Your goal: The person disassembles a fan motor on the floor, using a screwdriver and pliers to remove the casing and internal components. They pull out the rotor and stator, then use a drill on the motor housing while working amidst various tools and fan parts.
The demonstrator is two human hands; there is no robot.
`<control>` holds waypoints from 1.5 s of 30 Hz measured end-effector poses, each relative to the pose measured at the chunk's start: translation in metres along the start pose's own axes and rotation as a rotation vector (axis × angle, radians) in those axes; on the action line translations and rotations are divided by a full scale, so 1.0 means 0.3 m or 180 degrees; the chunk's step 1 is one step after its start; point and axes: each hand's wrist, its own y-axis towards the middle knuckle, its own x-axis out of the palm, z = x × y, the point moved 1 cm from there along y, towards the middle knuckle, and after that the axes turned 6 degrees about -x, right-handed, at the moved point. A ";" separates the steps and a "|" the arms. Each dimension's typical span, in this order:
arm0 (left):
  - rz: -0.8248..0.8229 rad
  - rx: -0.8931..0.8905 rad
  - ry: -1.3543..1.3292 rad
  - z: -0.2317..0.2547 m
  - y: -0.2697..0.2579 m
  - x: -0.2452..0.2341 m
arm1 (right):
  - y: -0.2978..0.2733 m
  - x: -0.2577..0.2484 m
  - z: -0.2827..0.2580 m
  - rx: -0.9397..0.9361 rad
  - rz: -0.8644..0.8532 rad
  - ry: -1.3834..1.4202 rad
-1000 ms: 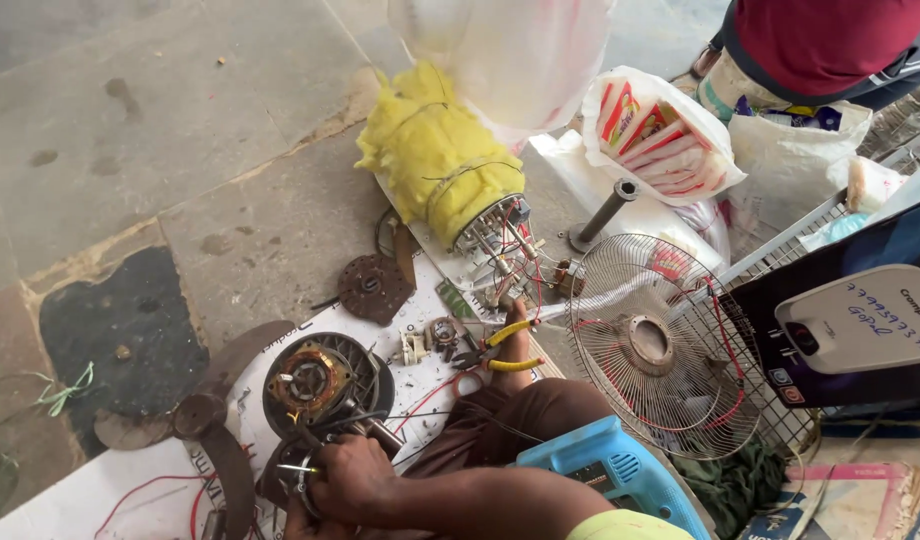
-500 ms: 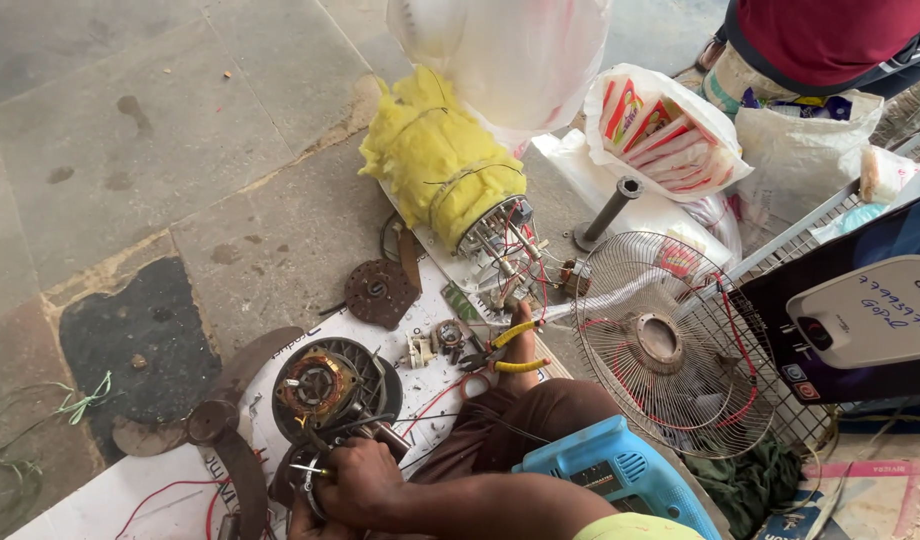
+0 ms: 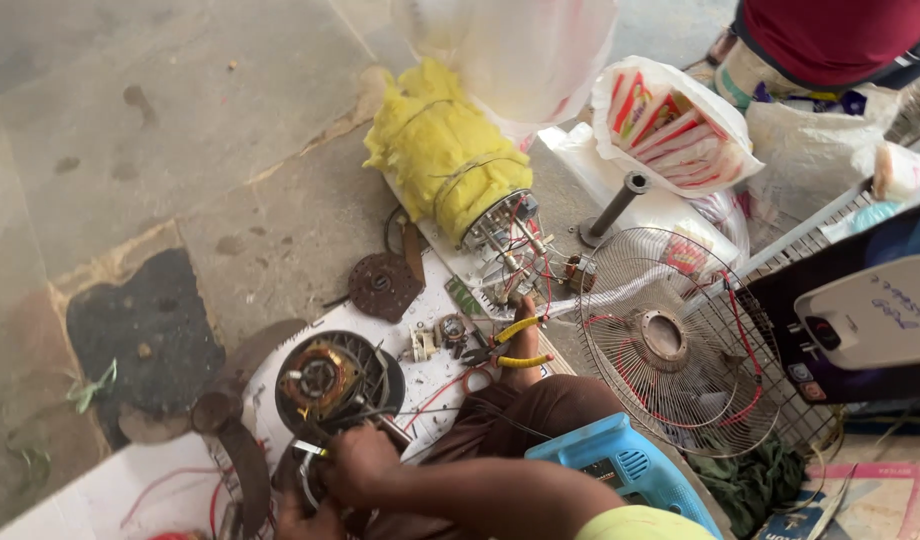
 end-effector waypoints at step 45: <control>0.1032 0.1157 -0.0303 0.367 -0.085 0.262 | -0.122 -0.221 0.025 -0.0323 0.0096 -0.0198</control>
